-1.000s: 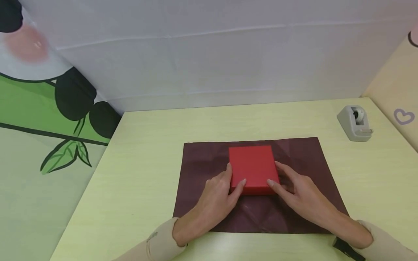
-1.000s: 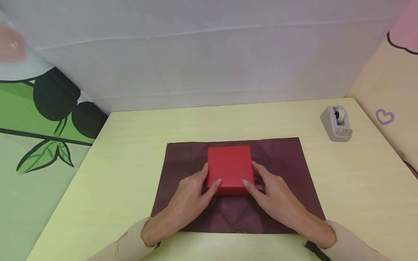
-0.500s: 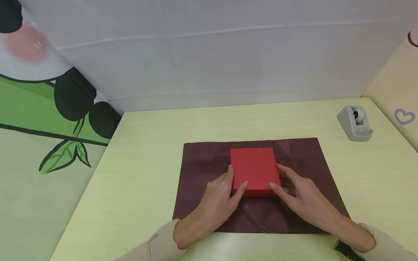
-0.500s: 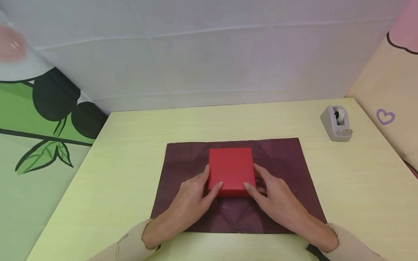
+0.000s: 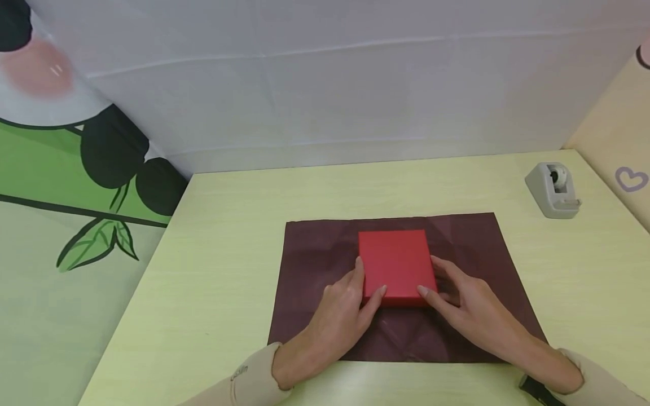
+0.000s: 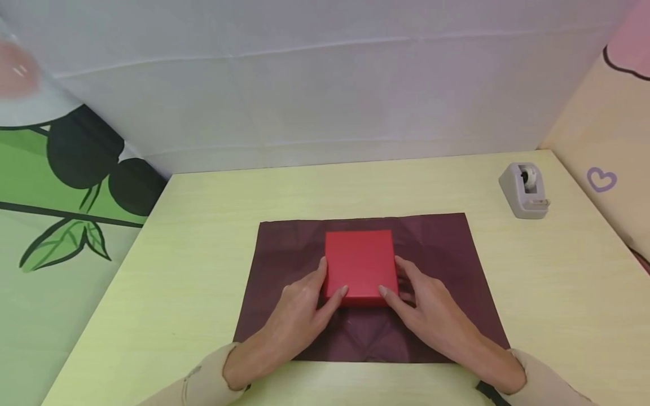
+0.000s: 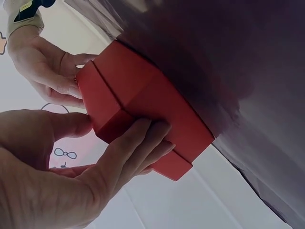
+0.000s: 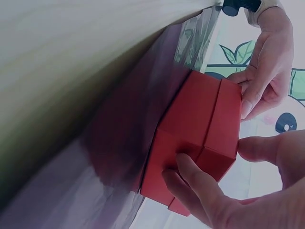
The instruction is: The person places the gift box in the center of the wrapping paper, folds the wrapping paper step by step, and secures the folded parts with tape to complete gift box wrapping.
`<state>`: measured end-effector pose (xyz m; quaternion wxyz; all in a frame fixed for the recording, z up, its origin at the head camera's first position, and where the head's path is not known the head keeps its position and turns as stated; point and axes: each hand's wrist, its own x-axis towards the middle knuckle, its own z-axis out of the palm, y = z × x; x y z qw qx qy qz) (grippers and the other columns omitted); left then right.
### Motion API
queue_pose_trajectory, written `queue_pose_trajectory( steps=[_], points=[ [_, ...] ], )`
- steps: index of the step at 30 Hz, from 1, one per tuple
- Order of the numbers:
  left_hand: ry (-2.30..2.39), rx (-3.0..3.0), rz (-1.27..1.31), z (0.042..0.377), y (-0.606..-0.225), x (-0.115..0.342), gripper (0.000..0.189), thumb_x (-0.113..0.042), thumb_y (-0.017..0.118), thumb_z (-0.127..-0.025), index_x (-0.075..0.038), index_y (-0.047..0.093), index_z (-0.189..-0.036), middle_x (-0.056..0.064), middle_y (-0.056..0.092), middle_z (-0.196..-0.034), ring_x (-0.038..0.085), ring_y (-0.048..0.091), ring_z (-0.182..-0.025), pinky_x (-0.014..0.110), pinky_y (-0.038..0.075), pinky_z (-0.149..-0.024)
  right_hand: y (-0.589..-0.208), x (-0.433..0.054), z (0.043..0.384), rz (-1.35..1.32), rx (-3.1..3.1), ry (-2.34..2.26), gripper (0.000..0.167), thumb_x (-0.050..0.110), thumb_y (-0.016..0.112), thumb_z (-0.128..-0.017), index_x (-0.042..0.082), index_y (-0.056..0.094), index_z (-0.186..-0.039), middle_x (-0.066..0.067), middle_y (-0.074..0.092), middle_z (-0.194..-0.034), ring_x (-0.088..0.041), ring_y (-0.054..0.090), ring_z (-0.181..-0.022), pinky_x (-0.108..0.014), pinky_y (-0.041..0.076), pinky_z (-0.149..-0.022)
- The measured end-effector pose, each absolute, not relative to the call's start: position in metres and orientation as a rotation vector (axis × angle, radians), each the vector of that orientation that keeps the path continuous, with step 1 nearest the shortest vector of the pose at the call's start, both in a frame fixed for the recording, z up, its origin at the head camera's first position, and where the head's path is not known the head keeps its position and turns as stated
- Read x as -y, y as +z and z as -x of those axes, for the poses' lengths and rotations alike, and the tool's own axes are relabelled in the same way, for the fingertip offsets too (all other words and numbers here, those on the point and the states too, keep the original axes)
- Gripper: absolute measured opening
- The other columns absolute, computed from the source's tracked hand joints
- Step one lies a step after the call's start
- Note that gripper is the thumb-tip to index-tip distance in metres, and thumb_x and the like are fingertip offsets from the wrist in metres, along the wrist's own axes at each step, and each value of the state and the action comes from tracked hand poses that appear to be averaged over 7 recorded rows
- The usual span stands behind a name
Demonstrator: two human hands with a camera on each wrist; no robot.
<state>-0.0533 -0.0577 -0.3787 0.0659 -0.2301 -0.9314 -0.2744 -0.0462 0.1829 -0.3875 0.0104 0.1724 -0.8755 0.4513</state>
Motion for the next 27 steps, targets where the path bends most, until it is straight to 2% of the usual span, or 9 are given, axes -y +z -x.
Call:
queue_pose_trajectory(
  steps=[9, 14, 18, 21, 27],
  points=[
    [-0.775, 2.854, 0.684, 0.0523, -0.3777, 0.0569, 0.063, -0.024, 0.067, -0.102, 0.018, 0.045, -0.143, 0.024, 0.067, -0.124, 0.03, 0.074, -0.101, 0.04, 0.061, -0.083, -0.3872, -0.1846, 0.0478, -0.585, 2.739, 1.362, 0.058, 0.016, 0.074, -0.096, -0.004, 0.047, -0.144, -0.02, 0.064, -0.133, -0.021, 0.075, -0.099, -0.03, 0.061, -0.079],
    [-0.743, 2.848, 0.687, 0.0525, -0.3767, 0.0577, 0.063, -0.026, 0.067, -0.102, 0.017, 0.046, -0.143, 0.025, 0.064, -0.128, 0.032, 0.073, -0.101, 0.039, 0.061, -0.082, -0.3844, -0.1864, 0.0484, -0.594, 2.782, 1.287, 0.066, 0.021, 0.075, -0.096, -0.003, 0.043, -0.149, -0.017, 0.064, -0.134, -0.019, 0.074, -0.099, -0.028, 0.06, -0.077],
    [-0.647, 2.824, 0.684, 0.0537, -0.3763, 0.0584, 0.062, -0.03, 0.07, -0.1, 0.012, 0.052, -0.142, 0.027, 0.059, -0.137, 0.035, 0.068, -0.115, 0.042, 0.059, -0.089, -0.3825, -0.1868, 0.0494, -0.615, 2.774, 1.284, 0.073, 0.019, 0.077, -0.095, -0.002, 0.038, -0.153, -0.016, 0.066, -0.132, -0.019, 0.073, -0.1, -0.026, 0.06, -0.075],
    [-0.594, 2.799, 0.706, 0.0536, -0.3761, 0.0596, 0.062, -0.031, 0.072, -0.098, 0.01, 0.055, -0.141, 0.026, 0.055, -0.143, 0.035, 0.059, -0.129, 0.042, 0.056, -0.096, -0.3808, -0.1871, 0.0496, -0.608, 2.788, 1.285, 0.074, 0.019, 0.077, -0.094, -0.001, 0.039, -0.154, -0.019, 0.064, -0.135, -0.015, 0.075, -0.095, -0.027, 0.06, -0.075],
    [-0.55, 2.757, 0.804, 0.0548, -0.3751, 0.0625, 0.057, -0.03, 0.072, -0.098, 0.007, 0.058, -0.139, 0.02, 0.054, -0.148, 0.03, 0.049, -0.14, 0.037, 0.048, -0.106, -0.3785, -0.187, 0.0504, -0.606, 2.813, 1.262, 0.07, 0.018, 0.078, -0.093, 0.0, 0.045, -0.151, -0.022, 0.056, -0.144, -0.008, 0.075, -0.086, -0.028, 0.06, -0.076]
  ],
)
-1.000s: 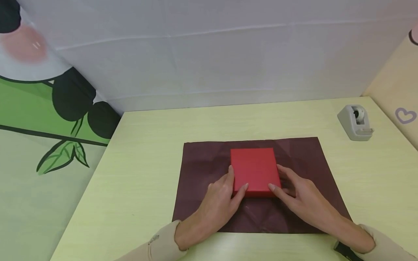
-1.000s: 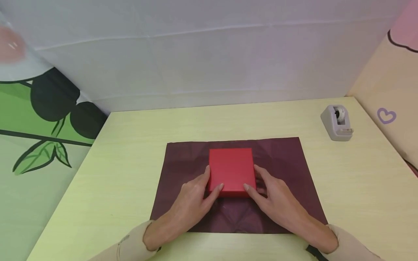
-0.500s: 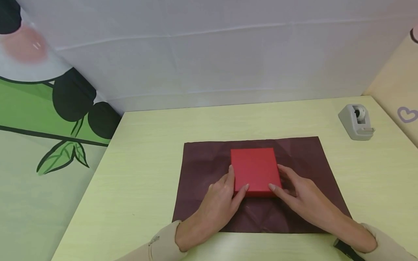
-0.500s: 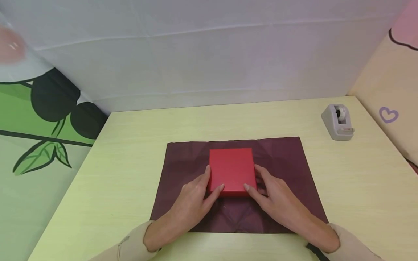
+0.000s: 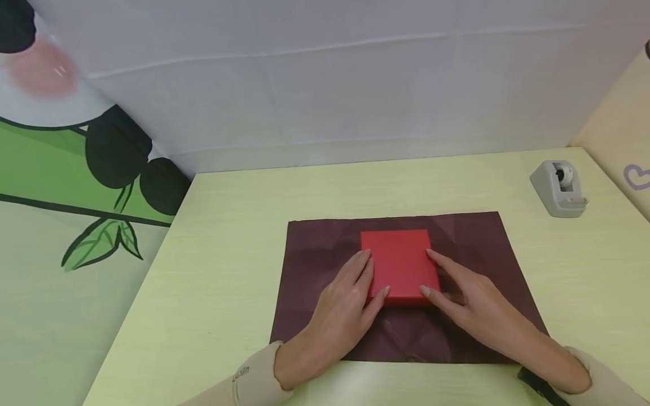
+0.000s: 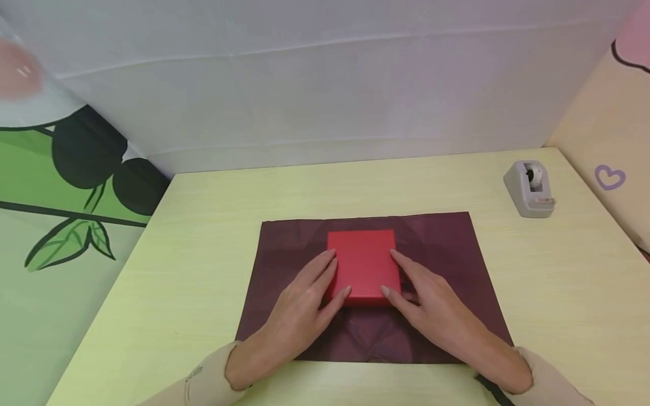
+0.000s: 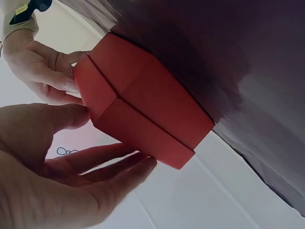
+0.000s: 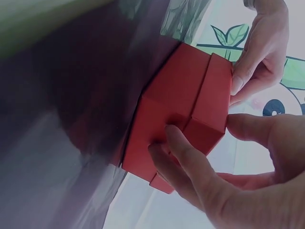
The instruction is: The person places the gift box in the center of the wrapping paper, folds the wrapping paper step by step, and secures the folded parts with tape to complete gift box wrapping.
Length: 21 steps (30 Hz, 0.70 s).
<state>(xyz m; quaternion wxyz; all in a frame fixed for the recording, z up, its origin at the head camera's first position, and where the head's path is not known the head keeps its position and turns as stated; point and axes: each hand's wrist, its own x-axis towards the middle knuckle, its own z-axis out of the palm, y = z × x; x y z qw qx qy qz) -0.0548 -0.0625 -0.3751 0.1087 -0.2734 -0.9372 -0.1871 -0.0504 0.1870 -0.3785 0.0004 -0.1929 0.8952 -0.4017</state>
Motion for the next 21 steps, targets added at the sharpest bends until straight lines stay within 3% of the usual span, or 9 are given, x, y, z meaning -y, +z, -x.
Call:
queue_pose_trajectory(
  steps=[9, 16, 21],
  points=[
    [-0.577, 2.733, 0.924, 0.0582, -0.3733, 0.0641, 0.044, -0.026, 0.071, -0.099, 0.0, 0.066, -0.135, 0.015, 0.06, -0.143, 0.027, 0.051, -0.139, 0.035, 0.045, -0.109, -0.3784, -0.187, 0.0512, 0.667, -2.837, -1.327, 0.065, 0.01, 0.081, -0.089, -0.003, 0.052, -0.146, -0.021, 0.053, -0.144, -0.025, 0.073, -0.102, -0.029, 0.061, -0.077],
    [-0.578, 2.687, 1.002, 0.0601, -0.3712, 0.0663, 0.049, -0.032, 0.078, -0.094, -0.001, 0.069, -0.131, 0.016, 0.062, -0.139, 0.029, 0.053, -0.136, 0.036, 0.051, -0.103, -0.3768, -0.1894, 0.0525, 0.708, -2.847, -1.338, 0.064, 0.007, 0.084, -0.085, -0.006, 0.056, -0.141, -0.021, 0.057, -0.139, -0.019, 0.076, -0.092, -0.029, 0.061, -0.075],
    [-0.54, 2.698, 1.012, 0.06, -0.3685, 0.0672, 0.048, -0.035, 0.076, -0.094, -0.004, 0.071, -0.13, 0.015, 0.062, -0.138, 0.029, 0.054, -0.134, 0.035, 0.053, -0.1, -0.3745, -0.1947, 0.0551, 0.765, -2.868, -1.324, 0.056, 0.008, 0.084, -0.085, 0.001, 0.062, -0.136, -0.013, 0.064, -0.13, -0.007, 0.074, -0.084, -0.028, 0.061, -0.074]
  ],
)
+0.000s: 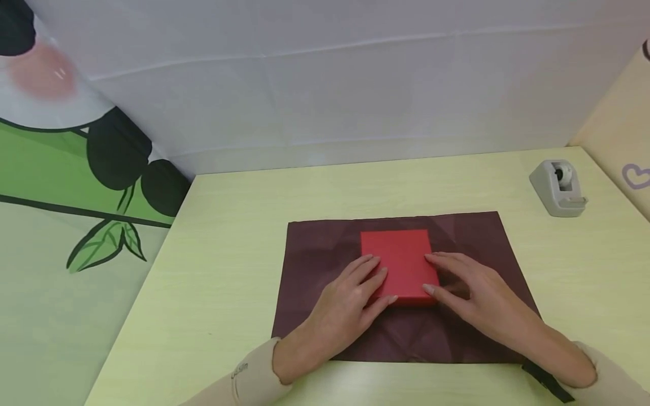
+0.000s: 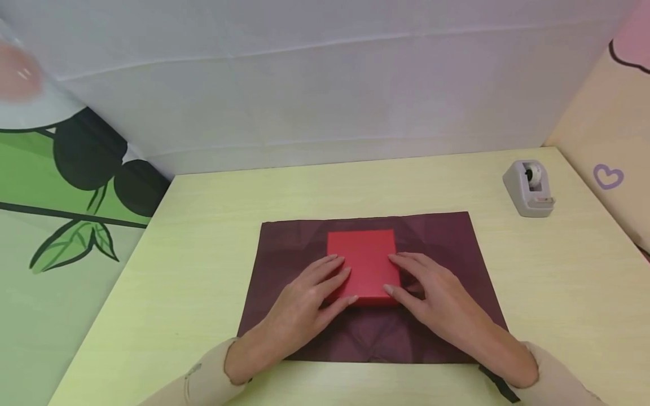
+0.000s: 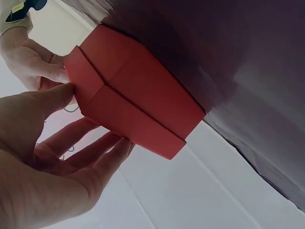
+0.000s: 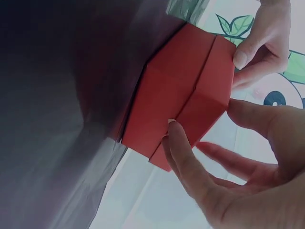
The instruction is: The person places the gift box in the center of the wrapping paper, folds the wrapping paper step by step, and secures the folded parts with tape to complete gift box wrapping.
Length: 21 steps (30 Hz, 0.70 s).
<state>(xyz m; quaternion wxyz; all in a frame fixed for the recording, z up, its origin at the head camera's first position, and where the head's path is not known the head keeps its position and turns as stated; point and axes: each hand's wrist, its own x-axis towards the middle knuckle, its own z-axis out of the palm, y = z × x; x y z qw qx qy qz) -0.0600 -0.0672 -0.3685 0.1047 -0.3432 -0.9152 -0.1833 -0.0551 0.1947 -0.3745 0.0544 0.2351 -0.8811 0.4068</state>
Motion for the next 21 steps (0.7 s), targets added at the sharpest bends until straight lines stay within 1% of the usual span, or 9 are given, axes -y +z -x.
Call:
queue_pose_trajectory(
  steps=[3, 6, 13, 17, 21],
  points=[
    [-0.521, 2.705, 1.016, 0.06, -0.368, 0.068, 0.047, -0.035, 0.076, -0.095, -0.005, 0.071, -0.131, 0.015, 0.062, -0.139, 0.029, 0.054, -0.134, 0.035, 0.053, -0.099, -0.372, -0.198, 0.058, -0.722, 2.672, 1.191, 0.05, 0.009, 0.084, -0.086, 0.007, 0.065, -0.132, -0.009, 0.066, -0.126, -0.006, 0.072, -0.082, -0.029, 0.061, -0.072],
    [-0.504, 2.708, 1.025, 0.06, -0.367, 0.068, 0.047, -0.035, 0.075, -0.095, -0.005, 0.07, -0.131, 0.015, 0.062, -0.139, 0.029, 0.054, -0.134, 0.034, 0.053, -0.099, -0.37, -0.2, 0.061, -0.712, 2.678, 1.163, 0.047, 0.009, 0.085, -0.085, 0.011, 0.067, -0.128, -0.005, 0.069, -0.121, -0.006, 0.072, -0.082, -0.03, 0.061, -0.072],
    [-0.474, 2.701, 1.034, 0.06, -0.368, 0.068, 0.047, -0.036, 0.075, -0.096, -0.006, 0.07, -0.132, 0.014, 0.062, -0.14, 0.028, 0.054, -0.134, 0.033, 0.054, -0.098, -0.367, -0.204, 0.065, -0.661, 2.711, 1.142, 0.036, 0.009, 0.086, -0.083, 0.012, 0.072, -0.116, 0.001, 0.073, -0.109, -0.008, 0.073, -0.085, -0.031, 0.061, -0.073],
    [-0.485, 2.696, 1.033, 0.06, -0.368, 0.068, 0.047, -0.035, 0.075, -0.095, -0.005, 0.07, -0.131, 0.015, 0.062, -0.139, 0.029, 0.055, -0.133, 0.034, 0.054, -0.098, -0.367, -0.205, 0.068, -0.668, 2.708, 1.112, 0.029, 0.006, 0.085, -0.084, 0.012, 0.073, -0.11, 0.005, 0.074, -0.102, -0.008, 0.073, -0.083, -0.032, 0.062, -0.073],
    [-0.468, 2.699, 1.027, 0.06, -0.368, 0.068, 0.047, -0.036, 0.074, -0.096, -0.006, 0.07, -0.132, 0.014, 0.062, -0.14, 0.028, 0.055, -0.133, 0.033, 0.054, -0.098, -0.367, -0.208, 0.071, -0.675, 2.721, 1.068, 0.026, 0.003, 0.083, -0.084, 0.012, 0.073, -0.105, 0.006, 0.073, -0.098, -0.008, 0.072, -0.081, -0.034, 0.062, -0.072]
  ],
)
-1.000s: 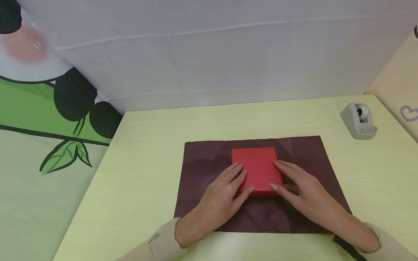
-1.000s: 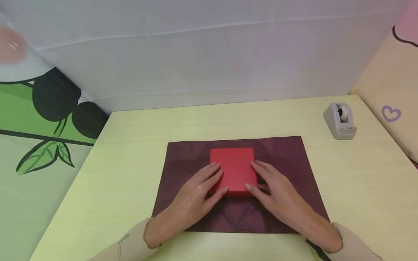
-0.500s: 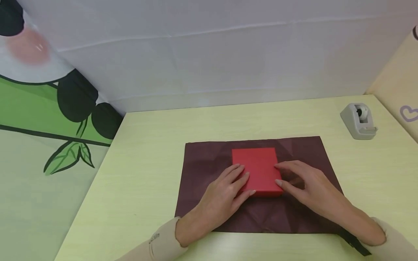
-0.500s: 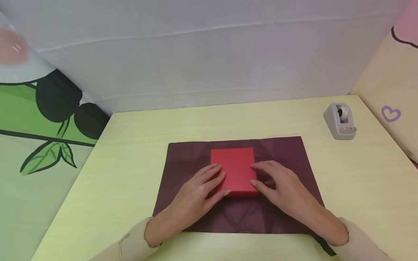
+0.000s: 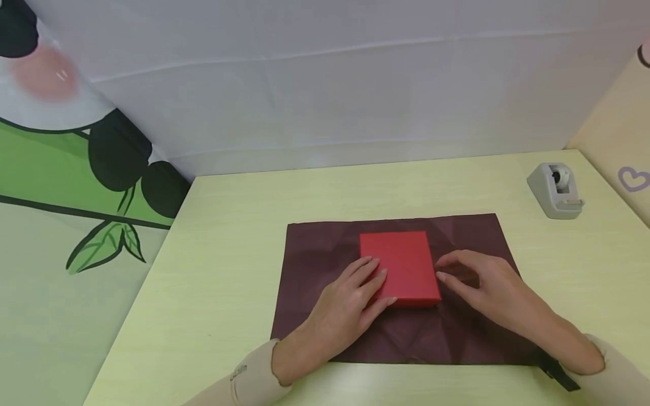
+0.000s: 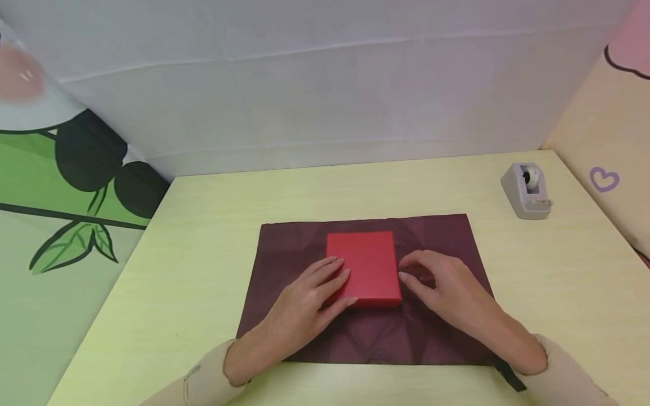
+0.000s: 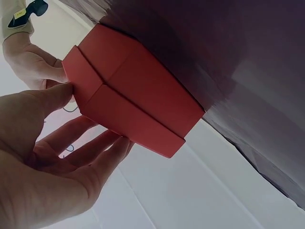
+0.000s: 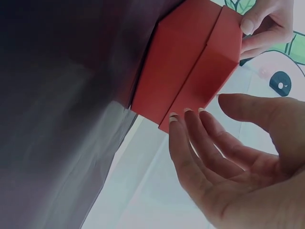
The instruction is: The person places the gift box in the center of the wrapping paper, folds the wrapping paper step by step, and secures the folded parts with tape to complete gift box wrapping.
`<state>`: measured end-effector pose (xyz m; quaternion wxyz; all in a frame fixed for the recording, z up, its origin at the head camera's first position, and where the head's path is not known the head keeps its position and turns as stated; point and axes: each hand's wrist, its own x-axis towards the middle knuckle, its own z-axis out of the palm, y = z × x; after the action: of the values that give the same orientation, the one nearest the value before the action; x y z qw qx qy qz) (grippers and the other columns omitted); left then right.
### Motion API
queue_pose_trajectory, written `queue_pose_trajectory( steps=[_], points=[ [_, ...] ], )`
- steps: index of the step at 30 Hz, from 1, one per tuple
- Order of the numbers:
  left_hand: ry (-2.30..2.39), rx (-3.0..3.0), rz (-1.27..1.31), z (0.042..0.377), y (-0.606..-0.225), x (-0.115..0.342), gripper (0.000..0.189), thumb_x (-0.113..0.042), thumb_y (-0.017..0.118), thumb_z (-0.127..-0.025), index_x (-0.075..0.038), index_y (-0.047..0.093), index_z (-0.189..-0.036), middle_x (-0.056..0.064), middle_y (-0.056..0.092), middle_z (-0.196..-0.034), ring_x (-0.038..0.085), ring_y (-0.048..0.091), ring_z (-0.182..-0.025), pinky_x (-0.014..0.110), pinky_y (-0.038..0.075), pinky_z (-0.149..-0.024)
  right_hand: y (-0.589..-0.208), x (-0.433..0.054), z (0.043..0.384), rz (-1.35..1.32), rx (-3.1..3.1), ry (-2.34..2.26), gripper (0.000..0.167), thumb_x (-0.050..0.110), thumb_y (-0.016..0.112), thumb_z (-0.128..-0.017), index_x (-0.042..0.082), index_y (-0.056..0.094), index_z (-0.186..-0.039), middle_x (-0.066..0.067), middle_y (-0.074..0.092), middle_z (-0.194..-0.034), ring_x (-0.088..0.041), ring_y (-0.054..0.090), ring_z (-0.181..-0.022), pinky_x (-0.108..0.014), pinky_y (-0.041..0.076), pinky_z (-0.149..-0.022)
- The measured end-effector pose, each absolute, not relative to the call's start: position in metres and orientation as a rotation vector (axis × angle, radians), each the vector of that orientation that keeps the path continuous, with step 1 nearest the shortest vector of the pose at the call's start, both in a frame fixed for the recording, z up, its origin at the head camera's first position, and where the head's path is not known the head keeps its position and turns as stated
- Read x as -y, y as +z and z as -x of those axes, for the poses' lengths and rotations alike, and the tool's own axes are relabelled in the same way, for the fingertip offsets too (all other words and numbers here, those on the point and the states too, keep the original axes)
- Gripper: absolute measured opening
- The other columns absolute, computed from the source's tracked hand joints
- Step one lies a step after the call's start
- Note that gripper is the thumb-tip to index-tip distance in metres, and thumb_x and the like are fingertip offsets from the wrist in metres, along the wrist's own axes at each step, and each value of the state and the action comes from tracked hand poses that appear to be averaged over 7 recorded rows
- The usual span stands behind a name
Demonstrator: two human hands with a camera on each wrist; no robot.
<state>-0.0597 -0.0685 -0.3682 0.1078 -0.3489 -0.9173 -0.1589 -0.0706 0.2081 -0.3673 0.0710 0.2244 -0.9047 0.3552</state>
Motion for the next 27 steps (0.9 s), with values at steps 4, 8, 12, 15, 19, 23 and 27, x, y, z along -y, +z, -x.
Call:
queue_pose_trajectory(
  steps=[4, 8, 12, 15, 19, 23, 27],
  points=[
    [-0.472, 2.697, 1.022, 0.06, -0.369, 0.069, 0.047, -0.036, 0.074, -0.096, -0.006, 0.07, -0.131, 0.014, 0.062, -0.139, 0.028, 0.054, -0.133, 0.033, 0.054, -0.098, -0.368, -0.211, 0.074, -0.676, 2.741, 1.035, 0.024, 0.002, 0.082, -0.085, 0.011, 0.073, -0.105, 0.006, 0.073, -0.097, -0.007, 0.071, -0.081, -0.035, 0.062, -0.072],
    [-0.491, 2.691, 1.02, 0.06, -0.369, 0.069, 0.046, -0.035, 0.075, -0.096, -0.005, 0.07, -0.131, 0.015, 0.062, -0.139, 0.029, 0.054, -0.134, 0.034, 0.054, -0.098, -0.369, -0.216, 0.078, -0.659, 2.774, 1.016, 0.022, 0.004, 0.081, -0.086, 0.009, 0.073, -0.106, 0.005, 0.073, -0.096, -0.007, 0.07, -0.082, -0.034, 0.061, -0.073],
    [-0.483, 2.701, 1.02, 0.059, -0.369, 0.069, 0.046, -0.035, 0.074, -0.096, -0.005, 0.07, -0.132, 0.015, 0.062, -0.14, 0.028, 0.054, -0.134, 0.034, 0.054, -0.098, -0.37, -0.221, 0.081, -0.615, 2.832, 0.989, 0.021, 0.006, 0.08, -0.088, 0.007, 0.073, -0.108, 0.003, 0.073, -0.097, -0.01, 0.07, -0.083, -0.036, 0.061, -0.074],
    [-0.481, 2.712, 1.017, 0.058, -0.369, 0.068, 0.046, -0.035, 0.074, -0.096, -0.006, 0.07, -0.132, 0.014, 0.062, -0.141, 0.028, 0.054, -0.134, 0.033, 0.054, -0.098, -0.372, -0.225, 0.082, -0.592, 2.857, 0.948, 0.02, 0.007, 0.079, -0.089, 0.007, 0.073, -0.108, 0.003, 0.074, -0.096, -0.011, 0.07, -0.082, -0.038, 0.06, -0.074],
    [-0.474, 2.723, 1.01, 0.058, -0.368, 0.067, 0.046, -0.035, 0.073, -0.097, -0.007, 0.07, -0.132, 0.013, 0.061, -0.141, 0.027, 0.054, -0.135, 0.033, 0.054, -0.098, -0.372, -0.228, 0.084, -0.562, 2.894, 0.913, 0.019, 0.009, 0.079, -0.089, 0.006, 0.072, -0.107, 0.001, 0.073, -0.095, -0.013, 0.068, -0.081, -0.04, 0.059, -0.073],
    [-0.471, 2.727, 1.007, 0.058, -0.368, 0.067, 0.046, -0.036, 0.073, -0.097, -0.007, 0.07, -0.133, 0.013, 0.061, -0.142, 0.027, 0.053, -0.135, 0.033, 0.054, -0.098, -0.372, -0.23, 0.086, -0.517, 2.945, 0.873, 0.021, 0.012, 0.08, -0.09, 0.004, 0.072, -0.108, -0.002, 0.073, -0.095, -0.015, 0.066, -0.081, -0.041, 0.057, -0.072],
    [-0.472, 2.719, 1.008, 0.058, -0.369, 0.067, 0.046, -0.036, 0.073, -0.097, -0.006, 0.069, -0.133, 0.013, 0.061, -0.142, 0.027, 0.053, -0.135, 0.033, 0.054, -0.098, -0.374, -0.233, 0.089, -0.491, 2.965, 0.84, 0.022, 0.013, 0.079, -0.09, 0.002, 0.072, -0.109, -0.006, 0.074, -0.095, -0.019, 0.067, -0.081, -0.043, 0.056, -0.072]
  ],
)
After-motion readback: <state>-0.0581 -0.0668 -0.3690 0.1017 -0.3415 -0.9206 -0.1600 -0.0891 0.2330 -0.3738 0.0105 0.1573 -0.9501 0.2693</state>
